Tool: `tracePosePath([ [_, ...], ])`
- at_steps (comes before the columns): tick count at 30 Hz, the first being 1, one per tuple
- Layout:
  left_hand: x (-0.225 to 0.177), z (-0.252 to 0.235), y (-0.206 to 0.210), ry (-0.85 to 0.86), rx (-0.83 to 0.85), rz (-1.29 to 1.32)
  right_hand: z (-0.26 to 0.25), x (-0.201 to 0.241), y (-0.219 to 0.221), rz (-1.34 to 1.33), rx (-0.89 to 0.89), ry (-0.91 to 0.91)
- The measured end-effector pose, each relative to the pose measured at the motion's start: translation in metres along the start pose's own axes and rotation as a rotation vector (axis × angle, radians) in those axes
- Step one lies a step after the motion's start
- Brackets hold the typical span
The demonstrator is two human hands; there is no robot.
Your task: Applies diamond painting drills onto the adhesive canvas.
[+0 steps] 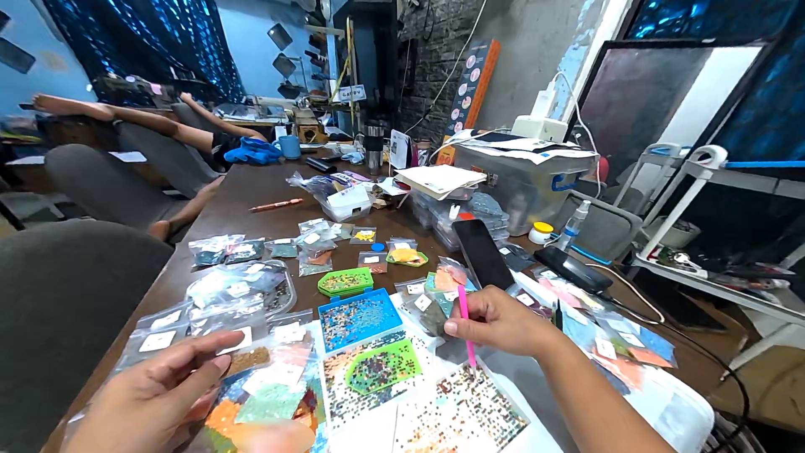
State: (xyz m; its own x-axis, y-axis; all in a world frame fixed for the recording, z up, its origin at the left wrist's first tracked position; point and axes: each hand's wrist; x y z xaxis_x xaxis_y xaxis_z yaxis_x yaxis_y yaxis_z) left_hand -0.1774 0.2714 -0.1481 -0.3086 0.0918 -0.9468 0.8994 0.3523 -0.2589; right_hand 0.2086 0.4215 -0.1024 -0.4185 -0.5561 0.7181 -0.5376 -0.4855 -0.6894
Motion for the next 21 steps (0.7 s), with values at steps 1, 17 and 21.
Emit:
tracePosePath([
  [1,0.0,0.0,0.0,0.004,0.001,-0.008,0.0,-0.001,-0.001,0.014,-0.011,0.002],
  [17,-0.001,-0.001,0.0,0.004,0.013,0.001,-0.001,0.002,-0.003,0.096,0.063,0.126],
  [21,0.0,-0.002,-0.001,0.015,0.026,0.002,0.0,0.003,-0.001,0.019,0.043,0.065],
])
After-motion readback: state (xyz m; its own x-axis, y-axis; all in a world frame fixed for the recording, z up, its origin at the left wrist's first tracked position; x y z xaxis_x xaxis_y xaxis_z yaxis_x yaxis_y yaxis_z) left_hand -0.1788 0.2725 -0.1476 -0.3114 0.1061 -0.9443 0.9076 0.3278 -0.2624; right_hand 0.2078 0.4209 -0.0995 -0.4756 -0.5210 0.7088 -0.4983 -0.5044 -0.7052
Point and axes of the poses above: each hand's wrist, its own z-axis away from the middle knuckle, its own y-axis out of the palm, x = y × z, and after that the axes turned 9 degrees about z, right-handed
